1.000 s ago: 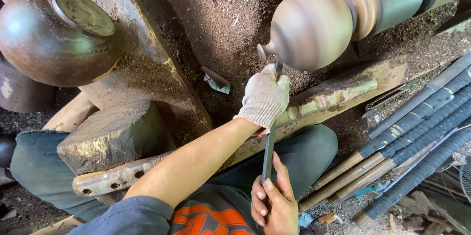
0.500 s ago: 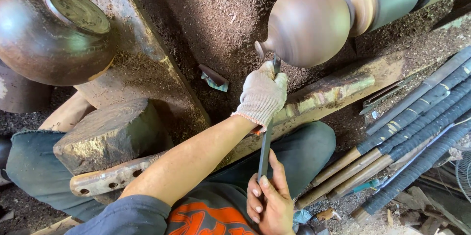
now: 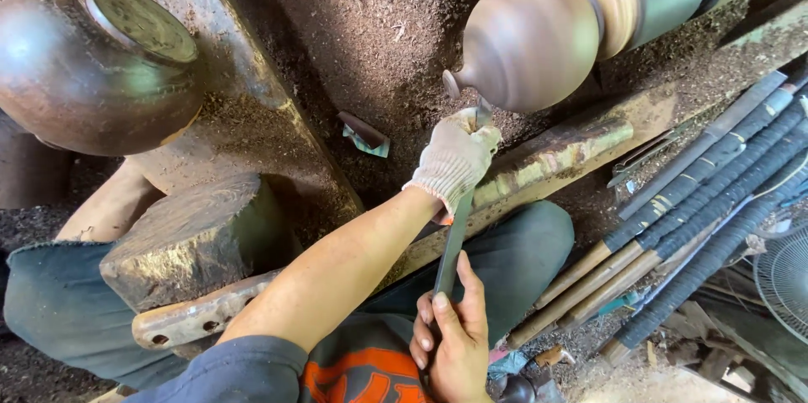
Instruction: The person sits at a spinning lathe holding a clay vessel mounted on the chuck. They steady a flat metal file against the rotating pot with a gloved hand to smooth and shape its surface, briefly reach to the tool rack, then resume filing the pot's body and neck.
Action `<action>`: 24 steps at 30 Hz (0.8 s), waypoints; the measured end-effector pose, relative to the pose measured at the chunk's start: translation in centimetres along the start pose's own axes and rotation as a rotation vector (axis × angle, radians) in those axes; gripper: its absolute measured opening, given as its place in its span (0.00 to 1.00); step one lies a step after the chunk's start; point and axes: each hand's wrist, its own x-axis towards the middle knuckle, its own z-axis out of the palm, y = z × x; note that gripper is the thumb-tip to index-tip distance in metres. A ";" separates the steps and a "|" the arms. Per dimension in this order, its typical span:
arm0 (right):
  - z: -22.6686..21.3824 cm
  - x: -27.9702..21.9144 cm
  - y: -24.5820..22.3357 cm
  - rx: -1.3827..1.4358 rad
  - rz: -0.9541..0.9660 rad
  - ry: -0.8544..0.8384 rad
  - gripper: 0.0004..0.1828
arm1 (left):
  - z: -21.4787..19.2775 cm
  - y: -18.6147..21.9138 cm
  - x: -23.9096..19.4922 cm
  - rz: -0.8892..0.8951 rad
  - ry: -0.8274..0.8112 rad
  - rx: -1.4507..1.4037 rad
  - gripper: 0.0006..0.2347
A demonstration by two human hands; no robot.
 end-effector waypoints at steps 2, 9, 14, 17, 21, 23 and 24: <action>0.5 -0.2 -0.2 -0.045 0.000 0.059 0.36 | -0.1 0.2 -0.1 -0.032 -0.028 -0.081 0.07; 0.9 -0.5 -0.8 -0.172 -0.032 0.159 0.37 | 1.4 -1.9 2.1 -0.073 -0.118 -0.349 0.05; 0.4 -0.6 -1.0 -0.257 -0.074 0.233 0.37 | 0.9 -1.4 2.0 -0.073 -0.169 -0.177 0.05; 0.4 -0.9 -1.4 -0.309 -0.096 0.247 0.37 | 1.4 -2.0 2.7 -0.076 -0.182 -0.242 0.06; -0.5 -1.0 -1.3 -0.357 -0.118 0.249 0.38 | 1.3 -2.2 2.8 -0.024 -0.223 -0.129 0.08; -0.8 -1.2 -1.2 -0.403 -0.138 0.251 0.38 | 1.5 -2.4 2.7 -0.026 -0.246 -0.217 0.09; -1.1 -1.5 -1.3 -0.398 -0.137 0.237 0.38 | 0.9 -1.6 2.0 -0.022 -0.234 -0.210 0.09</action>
